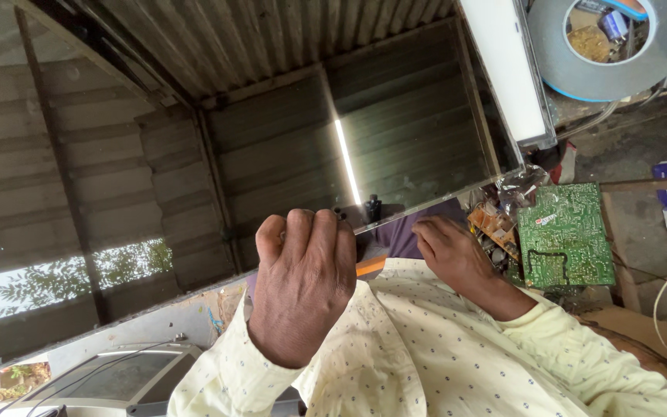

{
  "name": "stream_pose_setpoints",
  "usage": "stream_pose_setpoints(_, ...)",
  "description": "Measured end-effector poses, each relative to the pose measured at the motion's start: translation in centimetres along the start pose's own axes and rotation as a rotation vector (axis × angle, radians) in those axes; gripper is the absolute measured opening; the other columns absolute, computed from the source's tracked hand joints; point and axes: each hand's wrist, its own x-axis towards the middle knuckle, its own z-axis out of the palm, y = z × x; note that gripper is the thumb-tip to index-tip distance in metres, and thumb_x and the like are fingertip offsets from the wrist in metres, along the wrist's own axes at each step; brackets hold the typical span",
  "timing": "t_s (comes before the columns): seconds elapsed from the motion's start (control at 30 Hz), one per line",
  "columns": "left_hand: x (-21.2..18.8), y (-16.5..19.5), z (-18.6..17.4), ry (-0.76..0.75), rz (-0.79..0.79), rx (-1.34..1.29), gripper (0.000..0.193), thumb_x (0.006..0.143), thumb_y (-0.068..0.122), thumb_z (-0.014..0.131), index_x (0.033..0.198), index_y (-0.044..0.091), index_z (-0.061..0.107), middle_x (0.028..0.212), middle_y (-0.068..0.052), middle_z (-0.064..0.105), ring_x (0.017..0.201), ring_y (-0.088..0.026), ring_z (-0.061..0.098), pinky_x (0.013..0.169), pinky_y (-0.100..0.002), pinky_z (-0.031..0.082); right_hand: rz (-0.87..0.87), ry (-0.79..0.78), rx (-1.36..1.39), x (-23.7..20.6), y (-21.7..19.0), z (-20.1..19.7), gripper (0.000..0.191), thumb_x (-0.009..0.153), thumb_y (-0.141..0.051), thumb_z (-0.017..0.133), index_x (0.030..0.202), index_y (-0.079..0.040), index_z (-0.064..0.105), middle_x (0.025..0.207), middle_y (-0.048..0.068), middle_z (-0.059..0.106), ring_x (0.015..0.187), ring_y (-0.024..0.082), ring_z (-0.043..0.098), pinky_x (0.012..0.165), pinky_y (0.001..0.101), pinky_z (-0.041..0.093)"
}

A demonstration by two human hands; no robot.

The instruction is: The person sits and manipulates a small dark electronic component with both hands, pinching and working at its edge for most of the episode, briefly pausing and looking around before resuming. The component stays in hand throughout and no tool is used.

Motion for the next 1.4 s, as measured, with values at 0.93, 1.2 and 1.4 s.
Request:
stream_pose_setpoints(0.93, -0.2, 0.4, 1.2, 0.145, 0.005, -0.206, 0.039, 0.093, 0.019, 0.071, 0.122, -0.002, 0.057, 0.111, -0.016, 0.062, 0.098, -0.03, 0.058, 0.092, -0.048, 0.042, 0.25, 0.296, 0.163, 0.5, 1.6, -3.1, 0.009, 0.098, 0.006, 0.069, 0.106, 0.005, 0.066, 0.102, 0.015, 0.073, 0.09, 0.019, 0.075, 0.073, 0.0295, 0.06)
stream_pose_setpoints(1.2, 0.0, 0.4, 1.4, 0.101, 0.019, -0.231, 0.039, 0.082, 0.011, 0.068, 0.116, -0.003, 0.055, 0.105, -0.017, 0.059, 0.096, -0.031, 0.057, 0.093, -0.049, 0.043, 0.247, 0.295, 0.043, 0.6, 2.3, -3.7, 0.008, 0.095, 0.007, 0.07, 0.1, 0.003, 0.066, 0.102, 0.015, 0.073, 0.085, 0.021, 0.073, 0.068, 0.0311, 0.057)
stream_pose_setpoints(1.4, -0.2, 0.1, 1.8, 0.138, 0.004, -0.308, 0.027, 0.098, 0.021, 0.067, 0.107, 0.0, 0.053, 0.102, -0.016, 0.056, 0.092, -0.031, 0.054, 0.093, -0.051, 0.042, 0.236, 0.273, 0.017, 0.5, 2.1, -3.4, 0.01, 0.095, 0.007, 0.071, 0.102, 0.002, 0.066, 0.104, 0.014, 0.073, 0.091, 0.023, 0.073, 0.076, 0.0335, 0.058)
